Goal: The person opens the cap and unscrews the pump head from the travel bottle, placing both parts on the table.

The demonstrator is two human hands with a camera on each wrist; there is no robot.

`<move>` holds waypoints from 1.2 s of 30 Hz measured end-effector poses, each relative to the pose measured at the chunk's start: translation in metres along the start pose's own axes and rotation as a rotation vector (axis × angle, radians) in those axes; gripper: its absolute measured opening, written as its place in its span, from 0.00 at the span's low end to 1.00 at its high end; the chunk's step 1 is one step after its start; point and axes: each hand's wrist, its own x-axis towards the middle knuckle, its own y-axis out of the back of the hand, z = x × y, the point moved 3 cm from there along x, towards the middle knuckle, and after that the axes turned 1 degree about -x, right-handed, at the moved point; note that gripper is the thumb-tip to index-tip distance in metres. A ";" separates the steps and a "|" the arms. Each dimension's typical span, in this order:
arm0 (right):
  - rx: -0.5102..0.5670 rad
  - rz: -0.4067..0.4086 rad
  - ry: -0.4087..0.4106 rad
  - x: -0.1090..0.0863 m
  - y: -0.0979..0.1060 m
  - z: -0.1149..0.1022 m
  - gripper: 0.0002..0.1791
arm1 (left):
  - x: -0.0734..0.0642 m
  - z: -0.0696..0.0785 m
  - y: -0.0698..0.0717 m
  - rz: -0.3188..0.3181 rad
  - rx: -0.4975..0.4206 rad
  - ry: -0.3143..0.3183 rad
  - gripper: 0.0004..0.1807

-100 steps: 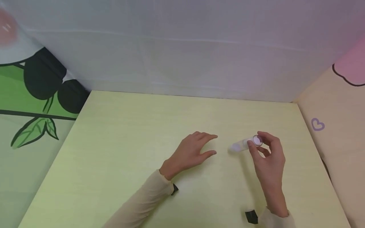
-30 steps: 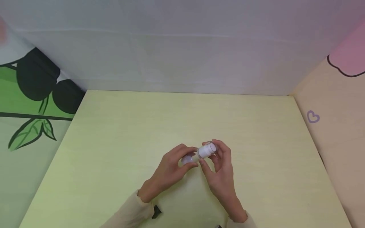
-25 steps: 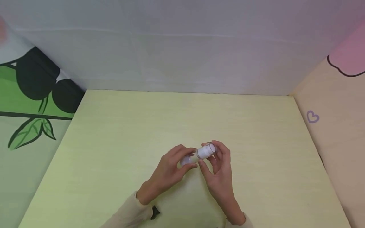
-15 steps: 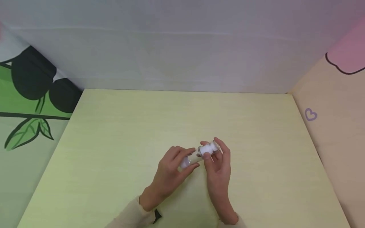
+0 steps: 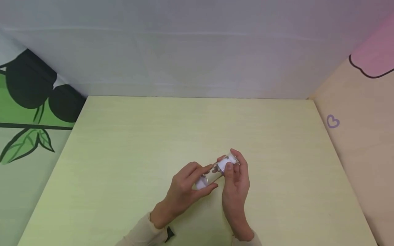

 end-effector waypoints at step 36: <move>-0.023 -0.054 0.107 0.027 0.020 -0.014 0.26 | -0.010 -0.010 0.005 -0.036 -0.107 0.152 0.24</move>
